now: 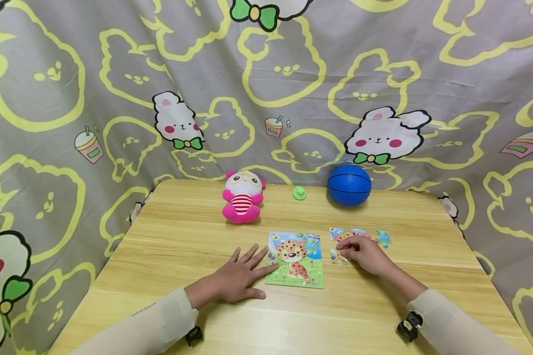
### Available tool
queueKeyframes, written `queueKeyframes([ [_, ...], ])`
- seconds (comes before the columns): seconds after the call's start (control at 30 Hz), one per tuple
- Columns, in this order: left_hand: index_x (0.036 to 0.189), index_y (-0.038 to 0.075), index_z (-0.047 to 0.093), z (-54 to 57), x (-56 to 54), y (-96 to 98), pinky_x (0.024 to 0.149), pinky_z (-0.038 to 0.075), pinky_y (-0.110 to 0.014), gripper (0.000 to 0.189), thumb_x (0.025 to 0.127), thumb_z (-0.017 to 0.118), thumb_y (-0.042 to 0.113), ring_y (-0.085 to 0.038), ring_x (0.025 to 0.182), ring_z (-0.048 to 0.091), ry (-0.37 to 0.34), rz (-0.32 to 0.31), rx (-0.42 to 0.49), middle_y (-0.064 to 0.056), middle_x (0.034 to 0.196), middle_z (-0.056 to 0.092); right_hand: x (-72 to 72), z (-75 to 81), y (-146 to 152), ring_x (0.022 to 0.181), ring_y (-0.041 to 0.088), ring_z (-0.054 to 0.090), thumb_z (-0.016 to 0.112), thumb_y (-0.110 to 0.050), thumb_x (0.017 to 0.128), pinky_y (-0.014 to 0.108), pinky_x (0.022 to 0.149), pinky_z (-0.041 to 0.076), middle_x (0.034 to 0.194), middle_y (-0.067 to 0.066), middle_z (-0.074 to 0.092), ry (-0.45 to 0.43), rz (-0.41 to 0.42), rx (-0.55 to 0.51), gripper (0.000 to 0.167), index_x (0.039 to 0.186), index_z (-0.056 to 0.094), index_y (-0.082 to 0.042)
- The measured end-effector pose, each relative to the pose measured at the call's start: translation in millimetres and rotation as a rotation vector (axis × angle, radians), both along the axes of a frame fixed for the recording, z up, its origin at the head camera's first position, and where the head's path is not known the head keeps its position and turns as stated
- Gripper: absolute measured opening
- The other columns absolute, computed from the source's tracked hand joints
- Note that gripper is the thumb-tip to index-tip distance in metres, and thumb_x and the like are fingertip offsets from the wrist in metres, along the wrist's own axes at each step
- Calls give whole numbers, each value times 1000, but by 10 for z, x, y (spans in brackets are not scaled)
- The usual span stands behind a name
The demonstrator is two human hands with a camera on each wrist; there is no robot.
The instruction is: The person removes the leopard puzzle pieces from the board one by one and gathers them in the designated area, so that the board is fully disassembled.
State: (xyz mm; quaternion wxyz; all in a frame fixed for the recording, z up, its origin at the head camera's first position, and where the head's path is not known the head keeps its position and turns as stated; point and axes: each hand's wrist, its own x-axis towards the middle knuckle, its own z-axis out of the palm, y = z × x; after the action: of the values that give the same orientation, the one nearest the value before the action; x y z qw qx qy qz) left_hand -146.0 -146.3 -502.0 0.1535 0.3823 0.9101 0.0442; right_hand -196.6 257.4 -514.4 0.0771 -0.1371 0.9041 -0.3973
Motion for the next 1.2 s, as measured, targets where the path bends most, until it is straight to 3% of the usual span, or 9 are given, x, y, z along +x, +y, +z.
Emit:
queueKeyframes([
  [0.67, 164, 44, 16, 4, -1, 1, 119, 14, -72, 74, 100, 43, 69, -35, 160, 1, 0, -2, -2, -6, 175, 0, 10, 52, -32, 74, 17, 53, 71, -8, 97, 25, 61, 46, 90, 5, 67, -87, -26, -73, 11, 106, 77, -4],
  [1.2, 164, 44, 16, 19, 2, 8, 119, 13, -72, 75, 100, 44, 68, -35, 160, 0, -1, 1, -2, -6, 175, 0, -23, 160, -152, 73, 18, 58, 71, -9, 98, 26, 58, 49, 102, 9, 73, -49, 45, -89, 14, 109, 76, -2],
])
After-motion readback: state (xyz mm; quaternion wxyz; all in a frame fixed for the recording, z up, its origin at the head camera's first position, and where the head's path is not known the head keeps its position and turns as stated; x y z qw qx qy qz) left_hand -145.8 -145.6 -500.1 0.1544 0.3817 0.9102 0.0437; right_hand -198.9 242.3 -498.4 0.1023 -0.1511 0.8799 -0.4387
